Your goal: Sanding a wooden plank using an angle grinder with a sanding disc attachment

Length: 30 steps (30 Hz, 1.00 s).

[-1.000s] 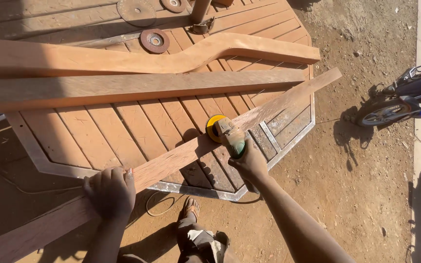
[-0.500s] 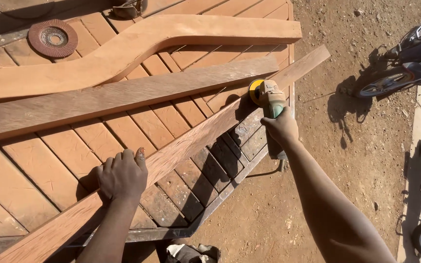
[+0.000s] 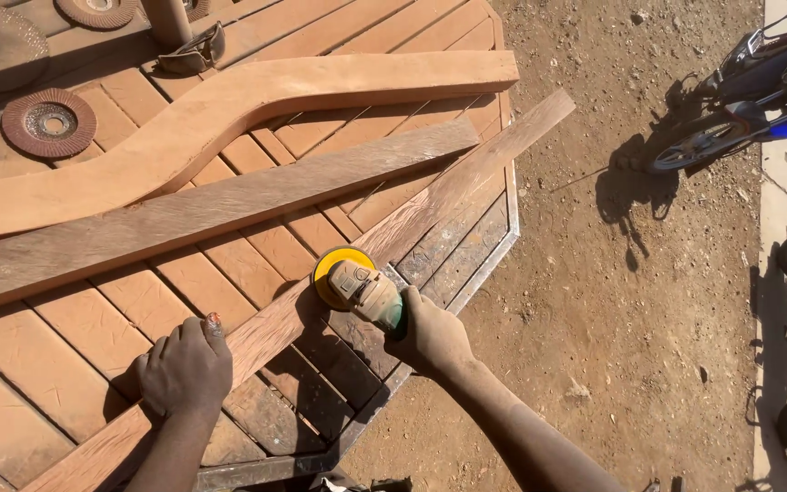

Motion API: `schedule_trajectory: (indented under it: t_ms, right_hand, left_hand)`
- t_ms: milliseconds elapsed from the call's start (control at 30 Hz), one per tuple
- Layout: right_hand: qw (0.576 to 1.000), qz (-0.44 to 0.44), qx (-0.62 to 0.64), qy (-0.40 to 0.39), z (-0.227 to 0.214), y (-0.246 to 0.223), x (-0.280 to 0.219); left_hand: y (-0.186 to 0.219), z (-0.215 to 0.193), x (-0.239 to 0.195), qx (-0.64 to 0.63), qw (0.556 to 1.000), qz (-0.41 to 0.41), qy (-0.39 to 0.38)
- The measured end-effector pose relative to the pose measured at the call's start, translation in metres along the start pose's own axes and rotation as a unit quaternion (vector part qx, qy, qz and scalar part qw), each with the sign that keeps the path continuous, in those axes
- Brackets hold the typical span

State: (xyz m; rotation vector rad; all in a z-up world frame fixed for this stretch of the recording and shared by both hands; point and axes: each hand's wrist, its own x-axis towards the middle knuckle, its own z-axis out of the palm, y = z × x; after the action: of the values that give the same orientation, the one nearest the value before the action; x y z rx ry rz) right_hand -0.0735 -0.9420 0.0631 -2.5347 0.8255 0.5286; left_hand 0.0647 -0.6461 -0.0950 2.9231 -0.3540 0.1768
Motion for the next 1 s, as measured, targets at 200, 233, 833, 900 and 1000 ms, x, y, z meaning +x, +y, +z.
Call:
schedule_trajectory:
  t_ms: [200,233,833,900,1000]
  right_hand:
    - [0.981,0.162,0.037,0.104,-0.032,0.088,0.066]
    - [0.969,0.197,0.065,0.135,-0.041,0.106,0.077]
    - [0.999,0.016,0.035,0.008,0.002,0.008,-0.009]
    - [0.995,0.064,0.061,0.042,-0.004,0.034,0.007]
    - [0.977,0.152,0.08,0.123,-0.017,0.083,0.048]
  left_hand:
    - [0.007,-0.01,0.006,-0.003,0.998,-0.017,-0.063]
    - [0.005,-0.004,0.002,0.007,1.0,0.007,0.007]
    - [-0.004,0.002,0.0,-0.039,0.998,-0.026,-0.042]
    - [0.002,-0.015,-0.001,-0.042,0.998,-0.029,-0.043]
    - [0.003,-0.018,0.007,-0.06,0.997,-0.026,-0.036]
